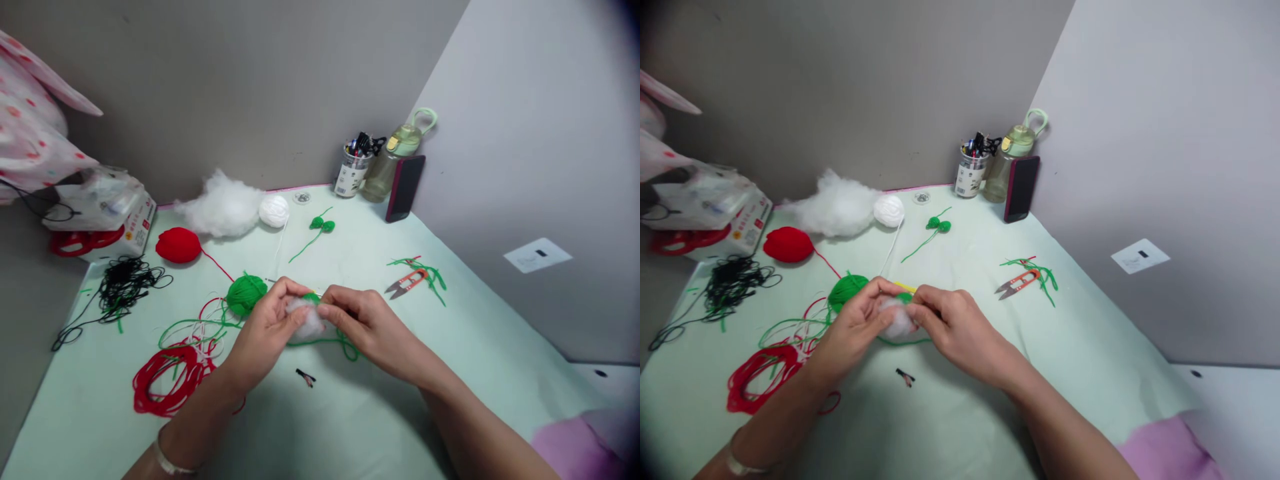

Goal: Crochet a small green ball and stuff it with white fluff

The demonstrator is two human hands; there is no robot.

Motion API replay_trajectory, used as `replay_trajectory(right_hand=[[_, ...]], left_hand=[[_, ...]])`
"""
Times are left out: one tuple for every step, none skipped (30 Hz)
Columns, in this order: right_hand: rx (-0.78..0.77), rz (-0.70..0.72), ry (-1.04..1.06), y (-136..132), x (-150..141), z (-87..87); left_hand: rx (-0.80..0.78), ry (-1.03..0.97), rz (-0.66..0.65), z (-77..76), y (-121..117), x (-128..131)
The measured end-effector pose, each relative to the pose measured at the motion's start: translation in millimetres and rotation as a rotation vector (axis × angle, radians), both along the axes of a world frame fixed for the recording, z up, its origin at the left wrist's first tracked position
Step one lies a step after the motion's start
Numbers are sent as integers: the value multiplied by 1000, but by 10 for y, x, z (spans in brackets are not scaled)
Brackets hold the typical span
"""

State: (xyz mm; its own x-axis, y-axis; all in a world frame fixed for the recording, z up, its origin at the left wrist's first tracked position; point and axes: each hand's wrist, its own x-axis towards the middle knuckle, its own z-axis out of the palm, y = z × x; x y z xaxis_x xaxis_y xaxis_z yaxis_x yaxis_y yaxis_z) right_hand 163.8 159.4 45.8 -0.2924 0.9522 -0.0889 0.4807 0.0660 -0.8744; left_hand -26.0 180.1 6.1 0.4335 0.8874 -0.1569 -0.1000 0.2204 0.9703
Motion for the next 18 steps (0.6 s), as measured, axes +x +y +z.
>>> replay_trajectory(right_hand=[[-9, 32, 2, -3, -4, 11], [-21, 60, 12, -10, -18, 18], [-33, 81, 25, -21, -41, 19], [-39, 96, 36, -33, -70, 12], [-41, 105, 42, -45, -103, -4], [-35, 110, 37, -53, -134, -27], [-26, 112, 17, -56, -158, -55], [-11, 113, -20, -53, -173, -84], [12, 115, -65, -44, -176, -110], [56, 111, -111, -30, -166, -129], [123, 91, -147, -13, -144, -138], [209, 54, -160, 4, -115, -136], [287, 9, -136, 17, -82, -125], [336, -28, -68, 26, -49, -108], [336, -37, 49, 30, -21, -89], [284, -19, 196, 29, 1, -73], [199, 23, 359, 24, 15, -62], [111, 63, 497, 17, 22, -58]], left_hand=[[13, 26, 26, -11, -6, 16], [31, 54, 58, -25, -14, 33], [50, 80, 93, -41, -22, 50], [68, 102, 125, -60, -28, 65], [82, 119, 155, -80, -31, 77], [92, 134, 183, -100, -30, 86], [97, 145, 207, -117, -24, 91], [94, 151, 224, -130, -16, 93], [83, 151, 233, -139, -5, 92], [63, 144, 229, -141, 6, 89], [37, 130, 215, -139, 16, 83], [6, 112, 194, -133, 24, 76], [-24, 91, 172, -126, 28, 68], [-49, 70, 149, -118, 29, 61], [-69, 51, 128, -112, 28, 55], [-83, 35, 109, -108, 25, 51], [-92, 21, 94, -106, 20, 49], [-99, 7, 82, -106, 15, 49]])
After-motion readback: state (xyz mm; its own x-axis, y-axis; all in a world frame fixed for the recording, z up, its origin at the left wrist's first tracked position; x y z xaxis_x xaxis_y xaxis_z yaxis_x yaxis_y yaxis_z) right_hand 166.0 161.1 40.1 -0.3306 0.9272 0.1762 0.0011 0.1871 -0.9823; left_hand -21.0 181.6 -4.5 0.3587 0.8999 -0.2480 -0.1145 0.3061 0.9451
